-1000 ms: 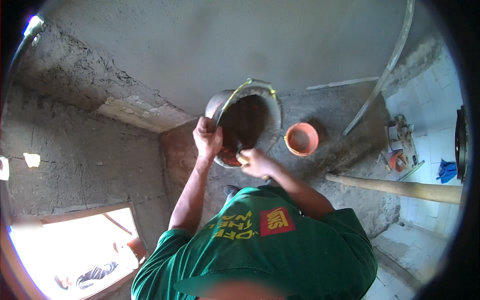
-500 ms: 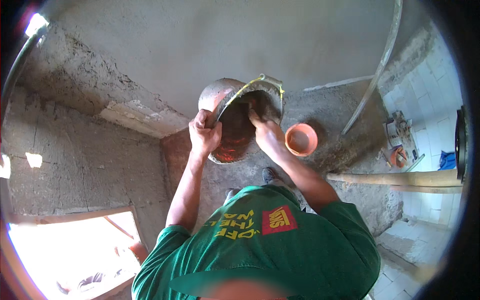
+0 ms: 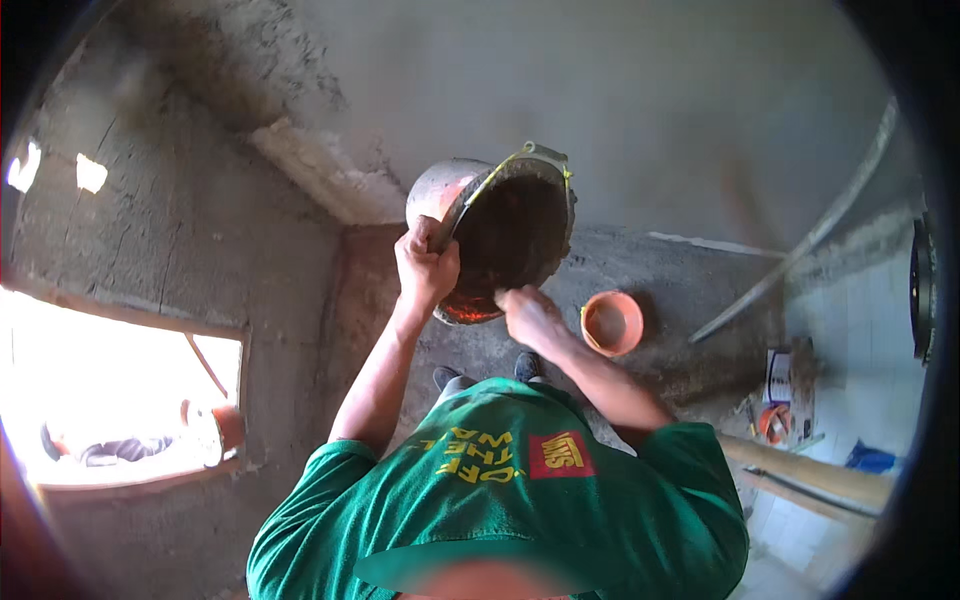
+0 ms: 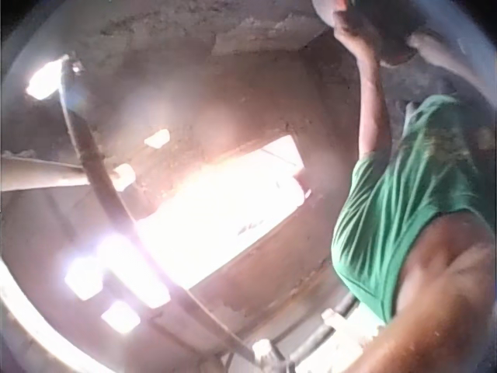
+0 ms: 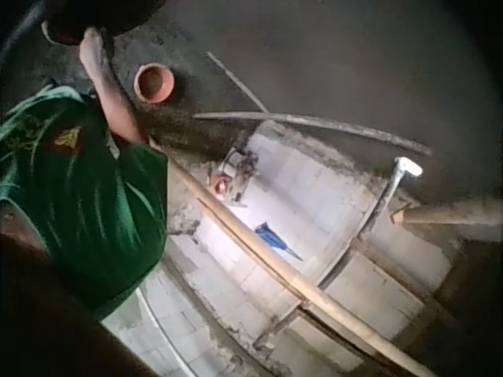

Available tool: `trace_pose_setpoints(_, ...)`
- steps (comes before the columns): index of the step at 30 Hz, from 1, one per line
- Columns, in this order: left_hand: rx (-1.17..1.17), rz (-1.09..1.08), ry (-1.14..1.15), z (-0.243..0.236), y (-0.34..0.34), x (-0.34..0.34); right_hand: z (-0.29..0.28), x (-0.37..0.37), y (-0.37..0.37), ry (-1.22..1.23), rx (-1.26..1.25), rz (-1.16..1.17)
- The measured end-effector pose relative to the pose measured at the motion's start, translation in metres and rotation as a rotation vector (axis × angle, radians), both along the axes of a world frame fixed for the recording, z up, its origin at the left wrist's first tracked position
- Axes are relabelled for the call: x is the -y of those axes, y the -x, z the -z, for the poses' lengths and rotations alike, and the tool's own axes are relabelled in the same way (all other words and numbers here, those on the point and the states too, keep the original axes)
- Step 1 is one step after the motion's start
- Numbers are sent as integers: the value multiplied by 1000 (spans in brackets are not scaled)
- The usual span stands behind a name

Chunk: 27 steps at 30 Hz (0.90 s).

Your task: The person plasters a wall by repeatedly scooping mortar from a bucket with a trowel and applying and smoothing it across the wall surface.

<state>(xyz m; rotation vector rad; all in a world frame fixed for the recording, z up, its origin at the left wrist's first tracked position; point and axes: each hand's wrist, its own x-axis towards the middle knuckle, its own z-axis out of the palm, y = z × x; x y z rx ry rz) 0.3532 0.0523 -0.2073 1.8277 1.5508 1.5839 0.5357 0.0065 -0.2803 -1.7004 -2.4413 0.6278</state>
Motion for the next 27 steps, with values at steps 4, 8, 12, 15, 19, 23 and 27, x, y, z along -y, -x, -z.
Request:
trace_pose_setpoints(4,-24,-87,30,-1,14,28,42,-32,15,-100,-124,138)
trace_pose_setpoints(8,-14,-218,80,11,39,41,65,-33,39,-377,-65,-480)
trace_pose_setpoints(12,-62,-328,59,15,55,62,10,-87,53,-217,298,-580)
trace_pose_setpoints(15,-57,-263,31,2,54,68,-29,-95,77,-63,419,-556)
trace_pose_setpoints(19,36,-314,66,-10,39,79,39,-110,58,-118,353,-911)
trace_pose_setpoints(23,81,-409,151,-3,28,86,84,-93,56,-112,11,-1075)
trace_pose_setpoints(27,220,-654,129,55,20,61,101,-87,53,74,-420,-987)
